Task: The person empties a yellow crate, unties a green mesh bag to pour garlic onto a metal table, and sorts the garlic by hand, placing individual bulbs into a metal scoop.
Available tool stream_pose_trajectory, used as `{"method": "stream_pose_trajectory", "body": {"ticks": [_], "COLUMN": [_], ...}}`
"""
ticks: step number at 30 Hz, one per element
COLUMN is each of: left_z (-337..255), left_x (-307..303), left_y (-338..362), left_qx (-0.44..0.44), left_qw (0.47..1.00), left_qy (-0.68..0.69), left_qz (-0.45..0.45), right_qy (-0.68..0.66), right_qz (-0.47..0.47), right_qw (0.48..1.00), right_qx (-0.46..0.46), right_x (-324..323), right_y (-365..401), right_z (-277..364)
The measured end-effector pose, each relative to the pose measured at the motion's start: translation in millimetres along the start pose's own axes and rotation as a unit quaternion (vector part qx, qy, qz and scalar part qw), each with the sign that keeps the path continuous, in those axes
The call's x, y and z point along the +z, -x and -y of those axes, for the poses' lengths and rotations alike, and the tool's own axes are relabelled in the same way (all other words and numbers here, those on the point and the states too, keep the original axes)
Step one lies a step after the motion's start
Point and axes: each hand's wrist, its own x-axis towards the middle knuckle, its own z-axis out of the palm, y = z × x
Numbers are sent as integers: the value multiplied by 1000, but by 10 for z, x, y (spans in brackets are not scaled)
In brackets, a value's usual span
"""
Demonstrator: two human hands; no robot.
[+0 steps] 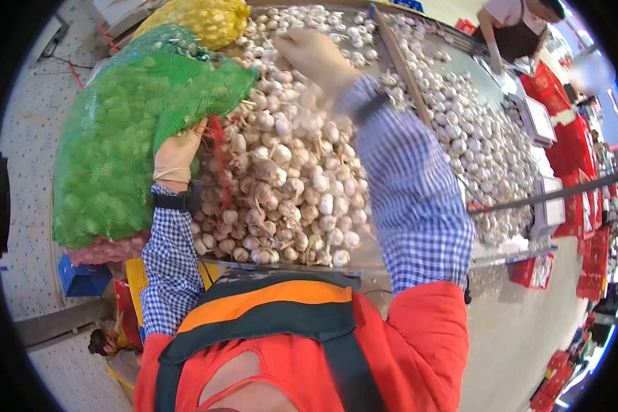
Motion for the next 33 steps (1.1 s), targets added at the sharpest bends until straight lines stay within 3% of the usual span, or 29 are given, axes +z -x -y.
{"method": "stream_pose_trajectory", "body": {"ticks": [1, 2, 3, 4, 5, 9, 11, 13, 14, 15, 17, 21, 23, 24, 26, 27, 28, 29, 30, 31, 32, 33], "left_z": [202, 231, -33, -454, -755, -1257, -1439, -1491, -1440, -1460, -1603, -2164, -2649, -2960, -3753, -4058, -4304, -4458, -4546, -4612, -4679, -4725], "left_x": [361, 570, 458, 131, -65, 21, 29, 172, 224, 251, 95, -188, -158, -72, 5, 91, 236, 337, 361, 358, 364, 386], "left_y": [57, 73, 90, 171, 301, 896, 1024, 1091, 1079, 1124, 1129, 1165, 1199, 1259, 1278, 1259, 1255, 1247, 1255, 1311, 1416, 1635], "left_qx": [-6, -14, -7, -204, -368, -305, -233, -166, -63, -59, 9, 92, 138, 82, 96, 89, 161, 230, 225, 153, 77, -83], "left_qw": [987, 947, 944, 720, 352, 583, 699, 793, 902, 903, 979, 976, 952, 913, 790, 794, 731, 656, 665, 661, 653, 726], "left_qy": [160, 316, 327, 663, 861, 743, 663, 578, 424, 423, 195, 142, 266, 395, 584, 580, 624, 655, 647, 665, 684, 629], "left_qz": [23, 47, 52, 16, -12, 122, 131, 94, 53, 52, -55, -140, -55, 63, 159, 155, 225, 294, 297, 311, 317, 265], "right_qy": [-79, 147, 143, -116, -144, -171, -171, -170, -176, -178, -142, -165, -208, -231, -261, -299, -284, -227, -270, -309, -312, -313], "right_qz": [1, -25, 5, -59, -96, -209, -251, -272, -277, -280, -310, -295, -236, -192, -72, -16, 14, 18, 53, 90, 38, -7], "right_qw": [996, 982, 988, 985, 962, 906, 872, 863, 864, 864, 866, 875, 897, 899, 929, 932, 950, 974, 960, 941, 945, 947], "right_qx": [47, -115, 50, 117, 210, 326, 383, 391, 383, 380, 366, 346, 311, 319, 251, 203, 131, 1, 52, 104, 89, 75], "right_x": [-110, -220, -286, -341, -379, -386, -368, -373, -399, -433, -537, -915, -1044, -1083, -1158, -1166, -1133, -1198, -1335, -1460, -1563, -1673], "right_y": [463, 851, 1238, 1748, 2128, 3555, 3972, 4302, 4403, 4491, 4633, 4695, 4528, 4438, 4270, 4212, 4181, 4114, 4127, 4149, 4193, 4251], "right_z": [-58, -299, -135, -413, -309, -403, -257, -192, -191, -175, -171, -253, -309, -347, -412, -464, -537, -583, -562, -555, -635, -717]}}
